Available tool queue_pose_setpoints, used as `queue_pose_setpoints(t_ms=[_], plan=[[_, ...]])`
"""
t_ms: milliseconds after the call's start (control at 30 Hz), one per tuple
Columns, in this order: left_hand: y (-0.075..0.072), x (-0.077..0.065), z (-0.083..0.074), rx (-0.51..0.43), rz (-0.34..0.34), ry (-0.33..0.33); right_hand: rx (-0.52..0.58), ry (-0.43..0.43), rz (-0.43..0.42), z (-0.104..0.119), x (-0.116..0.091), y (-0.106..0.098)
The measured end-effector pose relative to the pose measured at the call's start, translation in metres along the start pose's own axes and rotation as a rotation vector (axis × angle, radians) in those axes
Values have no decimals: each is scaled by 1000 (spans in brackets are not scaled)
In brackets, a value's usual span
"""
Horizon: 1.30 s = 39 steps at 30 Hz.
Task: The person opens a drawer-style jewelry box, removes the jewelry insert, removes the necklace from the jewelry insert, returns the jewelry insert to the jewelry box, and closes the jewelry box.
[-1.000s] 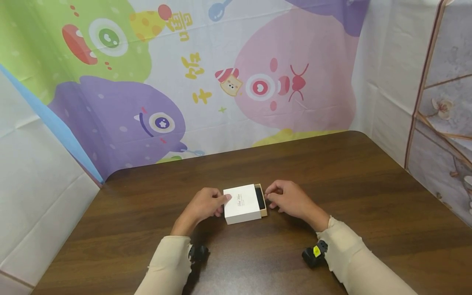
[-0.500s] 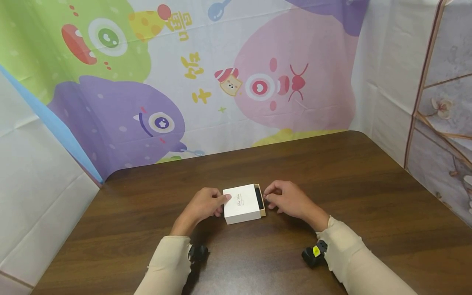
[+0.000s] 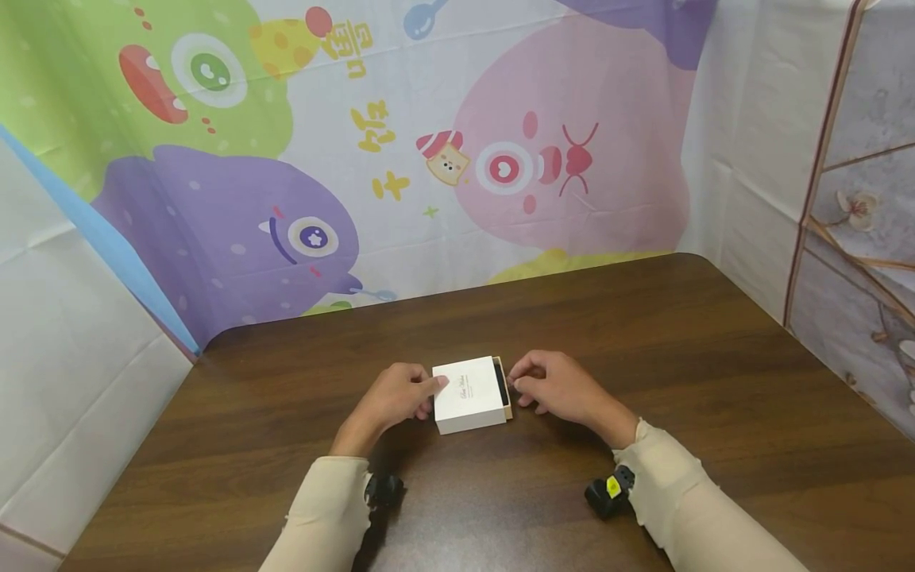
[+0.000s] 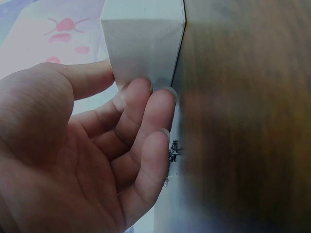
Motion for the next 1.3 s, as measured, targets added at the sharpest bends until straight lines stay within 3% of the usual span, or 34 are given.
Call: queue_pose_setpoints(t_ms=[1300], plan=[[1, 1, -2, -5, -10, 25, 60, -14, 66, 0, -1, 5]])
Point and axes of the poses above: each hand's wrist, its own x-axis towards the middle knuckle, its own y-axis out of the palm, z = x × y, the point moved 6 cm from there along x, towards the middle knuckle, and after that the axes turned 1 degree about -x, right-handed, at the moved point
